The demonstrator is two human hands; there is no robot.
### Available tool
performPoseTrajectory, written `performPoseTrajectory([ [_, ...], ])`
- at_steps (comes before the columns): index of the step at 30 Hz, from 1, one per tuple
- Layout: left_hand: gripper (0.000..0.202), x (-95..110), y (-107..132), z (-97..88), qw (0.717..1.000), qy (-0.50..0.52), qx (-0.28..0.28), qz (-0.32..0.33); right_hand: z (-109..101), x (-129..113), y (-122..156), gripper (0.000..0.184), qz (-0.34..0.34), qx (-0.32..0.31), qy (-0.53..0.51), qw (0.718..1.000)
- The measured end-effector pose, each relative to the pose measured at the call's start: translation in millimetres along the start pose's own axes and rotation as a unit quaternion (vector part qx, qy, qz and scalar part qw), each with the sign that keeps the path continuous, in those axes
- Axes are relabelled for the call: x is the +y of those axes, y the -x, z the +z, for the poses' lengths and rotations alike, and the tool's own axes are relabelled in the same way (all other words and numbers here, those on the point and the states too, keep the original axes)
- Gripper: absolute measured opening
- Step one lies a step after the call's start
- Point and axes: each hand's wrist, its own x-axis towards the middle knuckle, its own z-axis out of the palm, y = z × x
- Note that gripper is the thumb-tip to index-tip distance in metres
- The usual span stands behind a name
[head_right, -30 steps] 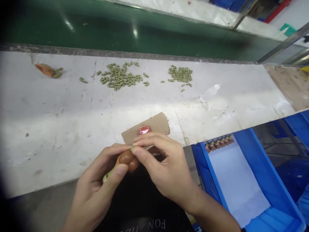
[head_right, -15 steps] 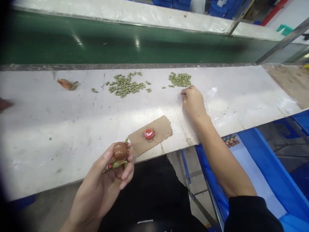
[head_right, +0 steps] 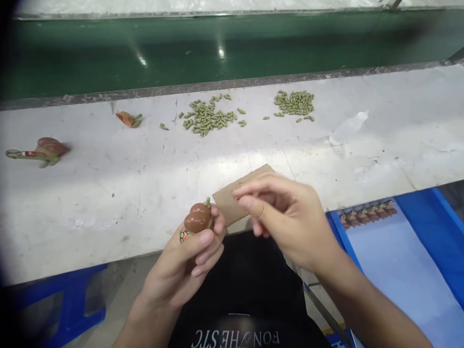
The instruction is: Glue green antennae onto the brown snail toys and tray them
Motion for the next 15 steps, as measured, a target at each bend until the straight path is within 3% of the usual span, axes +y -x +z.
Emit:
performPoseTrajectory([
  [5, 0.028, -11, -4, 4.6, 0.989, -0.109, 0.043, 0.094, 18, 17, 18, 0.013, 0.055, -0.015, -0.132, 0.99],
  [10, 0.022, -19, -4, 2.3, 0.981, -0.154, 0.044, 0.112, 17, 35, 25, 0.018, 0.036, -0.011, -0.123, 0.992],
  [15, 0.026, -24, -6, -0.2, 0.978, -0.158, 0.049, 0.124, 14, 36, 29, 0.018, 0.035, -0.011, -0.107, 0.994],
])
